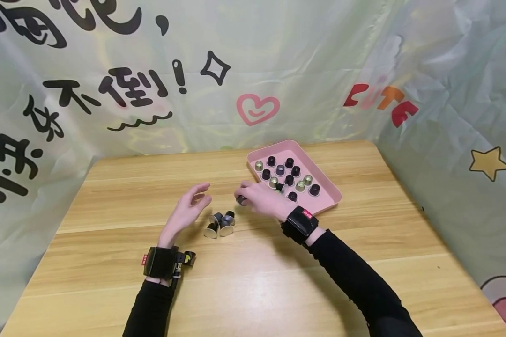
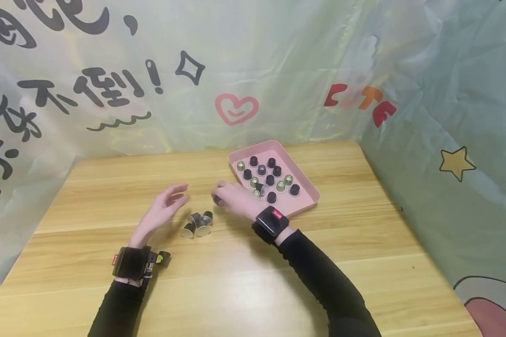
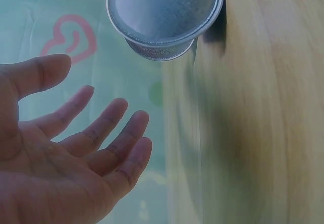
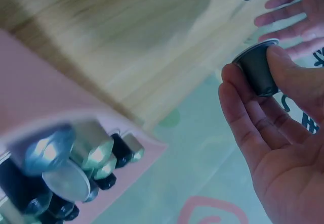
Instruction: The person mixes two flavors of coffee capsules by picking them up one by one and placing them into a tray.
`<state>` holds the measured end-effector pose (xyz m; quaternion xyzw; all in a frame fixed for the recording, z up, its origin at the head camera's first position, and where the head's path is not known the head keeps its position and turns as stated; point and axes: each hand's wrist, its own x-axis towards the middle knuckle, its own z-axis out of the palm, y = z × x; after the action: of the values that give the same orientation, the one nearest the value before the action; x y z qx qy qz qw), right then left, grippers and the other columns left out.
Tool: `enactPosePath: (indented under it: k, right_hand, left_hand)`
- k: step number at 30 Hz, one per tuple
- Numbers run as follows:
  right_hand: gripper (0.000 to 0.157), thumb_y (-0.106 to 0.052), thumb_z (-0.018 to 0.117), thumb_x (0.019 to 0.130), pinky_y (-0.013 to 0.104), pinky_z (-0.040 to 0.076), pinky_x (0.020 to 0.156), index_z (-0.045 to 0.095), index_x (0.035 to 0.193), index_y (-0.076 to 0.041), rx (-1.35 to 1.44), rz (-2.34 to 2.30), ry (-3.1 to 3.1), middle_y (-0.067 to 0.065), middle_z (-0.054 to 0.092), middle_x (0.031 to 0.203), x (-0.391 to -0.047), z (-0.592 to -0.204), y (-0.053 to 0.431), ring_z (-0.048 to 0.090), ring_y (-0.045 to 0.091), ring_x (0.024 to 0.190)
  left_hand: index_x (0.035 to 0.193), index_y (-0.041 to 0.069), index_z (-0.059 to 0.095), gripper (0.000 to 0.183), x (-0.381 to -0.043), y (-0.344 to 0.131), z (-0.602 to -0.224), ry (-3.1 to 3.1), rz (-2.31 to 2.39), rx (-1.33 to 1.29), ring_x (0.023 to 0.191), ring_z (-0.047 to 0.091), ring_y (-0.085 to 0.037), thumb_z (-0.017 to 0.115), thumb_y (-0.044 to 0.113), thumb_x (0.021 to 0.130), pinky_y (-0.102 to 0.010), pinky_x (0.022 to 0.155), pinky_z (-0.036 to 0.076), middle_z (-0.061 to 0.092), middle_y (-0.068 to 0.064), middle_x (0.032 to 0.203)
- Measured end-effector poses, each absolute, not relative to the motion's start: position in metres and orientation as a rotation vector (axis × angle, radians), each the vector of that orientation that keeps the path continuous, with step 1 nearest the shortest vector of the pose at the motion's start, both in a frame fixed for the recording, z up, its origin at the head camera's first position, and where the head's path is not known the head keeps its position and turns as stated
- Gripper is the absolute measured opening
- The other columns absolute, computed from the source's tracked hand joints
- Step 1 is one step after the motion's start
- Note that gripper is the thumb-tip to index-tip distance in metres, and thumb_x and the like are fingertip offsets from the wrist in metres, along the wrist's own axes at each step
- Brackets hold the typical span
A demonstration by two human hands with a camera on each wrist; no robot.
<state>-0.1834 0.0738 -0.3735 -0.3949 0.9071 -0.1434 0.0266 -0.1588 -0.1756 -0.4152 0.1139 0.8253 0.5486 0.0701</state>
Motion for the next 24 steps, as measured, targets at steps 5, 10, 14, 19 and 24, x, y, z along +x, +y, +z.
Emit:
enactPosePath:
  k: [5, 10, 14, 19, 24]
  right_hand:
    - [0.02, -0.006, 0.068, 0.094, 0.031, 0.058, 0.085, 0.069, 0.114, -0.006, -1.216, -0.512, 2.858, 0.008, 0.065, 0.105, -0.176, -0.369, 0.094, 0.067, 0.02, 0.094]
    - [0.02, -0.002, 0.064, 0.096, 0.031, 0.058, 0.086, 0.069, 0.115, -0.004, -1.175, -0.66, 2.878, 0.008, 0.063, 0.106, -0.174, -0.363, 0.118, 0.065, 0.019, 0.094]
    - [0.021, -0.001, 0.066, 0.094, 0.033, 0.057, 0.083, 0.069, 0.115, -0.001, -1.199, -0.691, 2.91, 0.009, 0.063, 0.102, -0.175, -0.359, 0.137, 0.063, 0.019, 0.091]
    - [0.022, -0.001, 0.07, 0.091, 0.037, 0.056, 0.082, 0.069, 0.113, -0.001, -1.167, -0.676, 2.993, 0.012, 0.066, 0.104, -0.178, -0.358, 0.163, 0.063, 0.023, 0.093]
    - [0.022, -0.001, 0.071, 0.091, 0.044, 0.058, 0.084, 0.068, 0.112, -0.001, -1.035, -0.694, 3.086, 0.014, 0.067, 0.107, -0.181, -0.362, 0.19, 0.067, 0.028, 0.094]
  left_hand:
    - [0.149, -0.004, 0.037, 0.053, -0.159, -0.176, -0.415, 2.495, 1.636, 0.349, 0.143, 0.037, -0.051, 0.054, 0.013, 0.103, -0.058, 0.122, 0.029, 0.036, -0.028, 0.157]
    - [0.15, -0.004, 0.037, 0.053, -0.159, -0.177, -0.415, 2.507, 1.623, 0.351, 0.143, 0.037, -0.05, 0.055, 0.015, 0.103, -0.059, 0.122, 0.029, 0.037, -0.028, 0.157]
    - [0.149, -0.003, 0.038, 0.053, -0.158, -0.177, -0.417, 2.504, 1.627, 0.345, 0.143, 0.038, -0.05, 0.055, 0.016, 0.103, -0.059, 0.122, 0.029, 0.038, -0.027, 0.156]
    - [0.149, -0.004, 0.039, 0.052, -0.158, -0.178, -0.418, 2.499, 1.637, 0.354, 0.142, 0.039, -0.051, 0.055, 0.014, 0.103, -0.059, 0.122, 0.03, 0.039, -0.028, 0.155]
    - [0.149, -0.004, 0.037, 0.053, -0.159, -0.178, -0.418, 2.505, 1.628, 0.357, 0.142, 0.038, -0.05, 0.054, 0.014, 0.103, -0.059, 0.122, 0.029, 0.038, -0.027, 0.156]
